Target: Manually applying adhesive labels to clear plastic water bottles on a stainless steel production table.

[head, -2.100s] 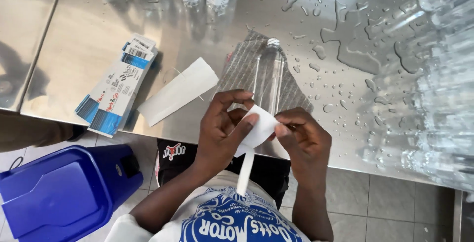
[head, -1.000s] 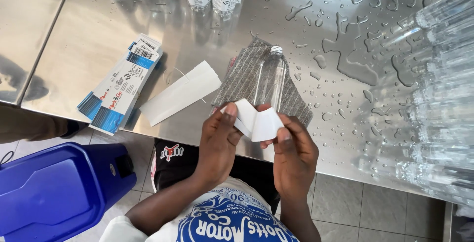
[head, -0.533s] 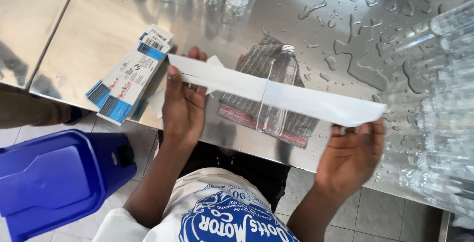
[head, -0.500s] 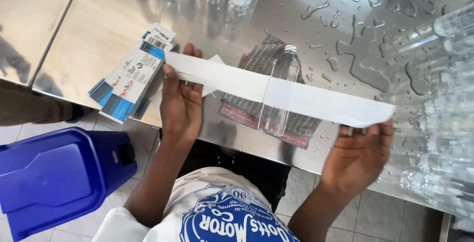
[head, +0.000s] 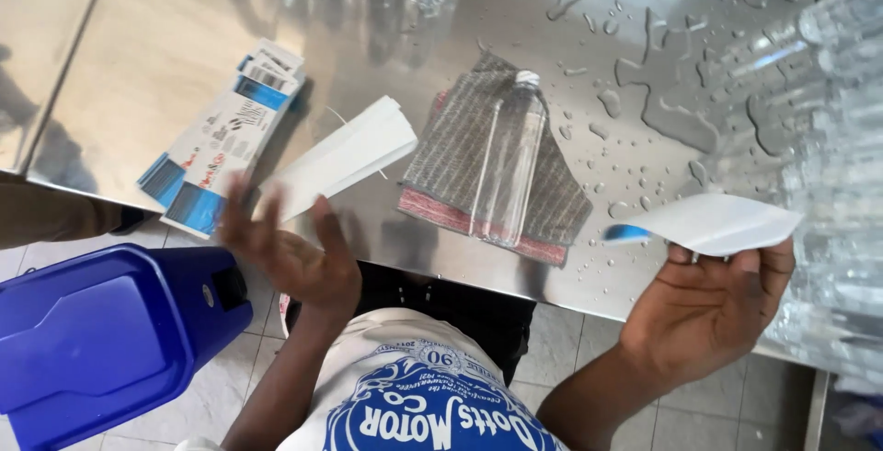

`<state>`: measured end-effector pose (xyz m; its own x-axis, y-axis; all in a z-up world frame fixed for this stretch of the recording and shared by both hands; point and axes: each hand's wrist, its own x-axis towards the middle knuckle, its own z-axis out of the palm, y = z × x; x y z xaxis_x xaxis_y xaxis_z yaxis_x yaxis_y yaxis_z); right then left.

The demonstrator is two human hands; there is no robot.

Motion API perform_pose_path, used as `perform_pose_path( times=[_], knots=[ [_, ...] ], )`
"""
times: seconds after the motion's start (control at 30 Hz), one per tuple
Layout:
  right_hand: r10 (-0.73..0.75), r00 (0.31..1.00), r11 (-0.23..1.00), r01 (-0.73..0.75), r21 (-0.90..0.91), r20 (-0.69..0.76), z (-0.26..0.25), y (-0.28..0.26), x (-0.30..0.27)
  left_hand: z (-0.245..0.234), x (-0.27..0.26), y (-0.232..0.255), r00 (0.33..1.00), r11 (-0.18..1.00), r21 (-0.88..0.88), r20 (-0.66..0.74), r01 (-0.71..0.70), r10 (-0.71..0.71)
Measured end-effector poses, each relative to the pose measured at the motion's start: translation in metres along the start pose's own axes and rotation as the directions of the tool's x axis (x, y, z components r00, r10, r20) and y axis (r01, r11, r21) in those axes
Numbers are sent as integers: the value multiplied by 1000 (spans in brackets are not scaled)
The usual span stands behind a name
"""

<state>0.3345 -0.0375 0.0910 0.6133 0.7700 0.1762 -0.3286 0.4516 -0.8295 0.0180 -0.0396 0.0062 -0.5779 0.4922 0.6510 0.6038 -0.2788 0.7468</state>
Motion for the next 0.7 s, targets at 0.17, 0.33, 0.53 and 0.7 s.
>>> perform_pose_path(
  times=[0.17, 0.33, 0.53, 0.7],
  knots=[
    [-172, 970, 984, 177, -12, 172, 16, 9, -40, 8, 1, 89, 777, 892, -386, 626, 236, 66],
    [-60, 952, 972, 125, -201, 299, 52, 14, -80, 28, -10, 115, 636, 768, -484, 760, 419, 132],
    [121, 765, 975, 29, -222, 633, 66, -9, -72, 42, 1, 91, 530, 262, -471, 810, 843, -249],
    [191, 801, 919, 56, -390, 567, 38, 4, -79, 45, 11, 77, 476, 59, -492, 796, 869, -374]
  ],
)
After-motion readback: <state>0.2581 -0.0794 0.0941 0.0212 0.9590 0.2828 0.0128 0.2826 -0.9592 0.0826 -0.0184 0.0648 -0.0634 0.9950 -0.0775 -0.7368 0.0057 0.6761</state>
